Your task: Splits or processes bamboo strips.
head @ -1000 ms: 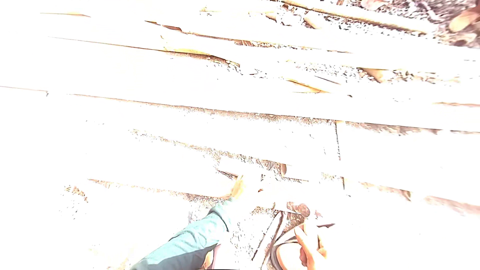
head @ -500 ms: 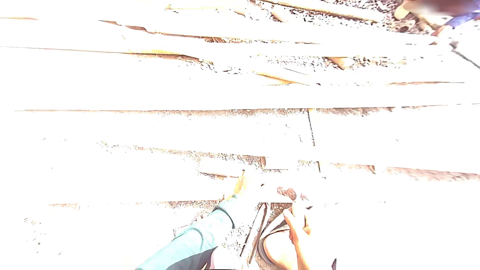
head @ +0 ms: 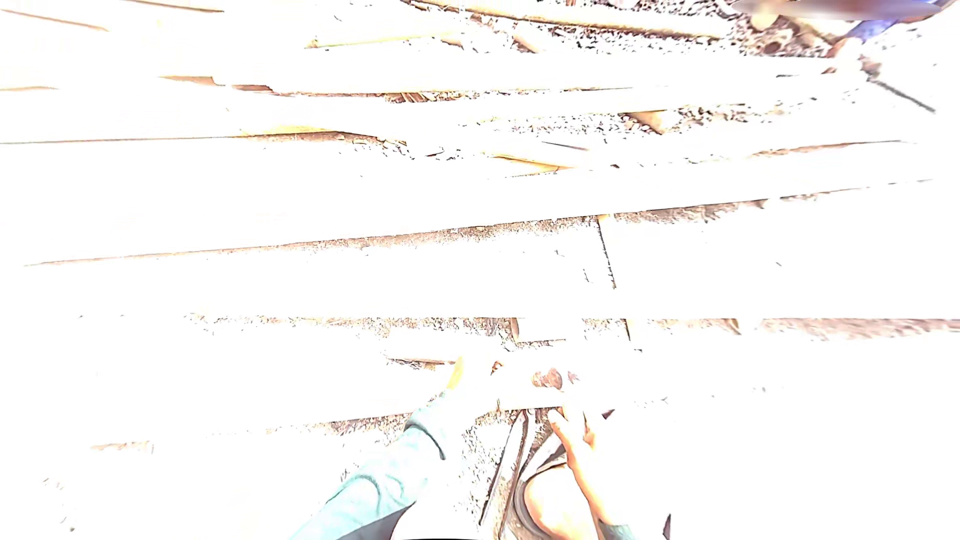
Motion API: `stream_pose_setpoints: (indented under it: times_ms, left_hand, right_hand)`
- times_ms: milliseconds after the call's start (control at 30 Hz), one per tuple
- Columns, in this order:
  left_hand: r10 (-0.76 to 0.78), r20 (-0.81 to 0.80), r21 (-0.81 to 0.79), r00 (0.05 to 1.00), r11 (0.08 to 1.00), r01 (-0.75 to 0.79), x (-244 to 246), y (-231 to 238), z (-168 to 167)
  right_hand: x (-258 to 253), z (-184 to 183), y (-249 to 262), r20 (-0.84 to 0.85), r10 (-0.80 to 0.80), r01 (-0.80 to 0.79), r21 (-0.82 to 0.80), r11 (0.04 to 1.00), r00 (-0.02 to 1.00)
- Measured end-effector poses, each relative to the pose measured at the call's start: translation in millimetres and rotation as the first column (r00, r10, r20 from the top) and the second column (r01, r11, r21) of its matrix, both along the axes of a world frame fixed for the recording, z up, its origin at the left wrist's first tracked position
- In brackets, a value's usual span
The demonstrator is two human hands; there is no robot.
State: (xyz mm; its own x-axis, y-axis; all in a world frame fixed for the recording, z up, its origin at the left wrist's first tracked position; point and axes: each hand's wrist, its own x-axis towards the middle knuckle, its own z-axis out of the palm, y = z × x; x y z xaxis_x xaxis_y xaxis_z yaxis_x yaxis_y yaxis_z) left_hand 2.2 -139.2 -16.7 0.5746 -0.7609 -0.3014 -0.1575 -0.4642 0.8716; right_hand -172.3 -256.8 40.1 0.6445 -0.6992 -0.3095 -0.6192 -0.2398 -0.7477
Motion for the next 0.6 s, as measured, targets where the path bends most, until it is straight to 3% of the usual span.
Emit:
stream_pose_setpoints:
  times_ms: [233, 333, 433, 467, 567, 600]
  left_hand:
    - [-0.098, 0.063, 0.175, 0.993, 0.981, 0.086, 4.0, -4.8, 7.6]
    - [-0.093, 0.256, 0.063, 0.962, 0.995, 0.079, -8.2, -4.2, -16.4]
    - [-0.119, 0.083, 0.083, 0.989, 0.99, 0.112, -14.3, -7.5, 16.5]
    - [-0.125, 0.102, 0.079, 0.987, 0.99, 0.117, -18.0, -9.3, 13.7]
    - [-0.113, 0.384, -0.024, 0.916, 0.991, 0.132, -31.2, -9.9, -29.0]
    - [-0.155, 0.411, 0.015, 0.898, 0.986, 0.164, -31.3, -8.4, -25.4]
  right_hand:
    - [-8.2, -0.4, -1.8, -0.019, 0.009, -0.008, 0.048, 0.999, 1.0]
    - [-11.8, 4.5, 1.5, -0.079, -0.041, 0.047, 0.075, 0.996, 0.996]
    - [-17.2, 10.3, 7.8, -0.049, -0.131, 0.137, 0.155, 0.978, 0.99]
    - [-19.0, 12.8, 10.9, -0.012, -0.166, 0.166, 0.18, 0.97, 0.986]
    - [-16.6, 24.0, 16.9, 0.043, -0.243, 0.23, 0.207, 0.951, 0.969]
    - [-14.4, 26.4, 17.6, 0.052, -0.26, 0.244, 0.211, 0.947, 0.964]
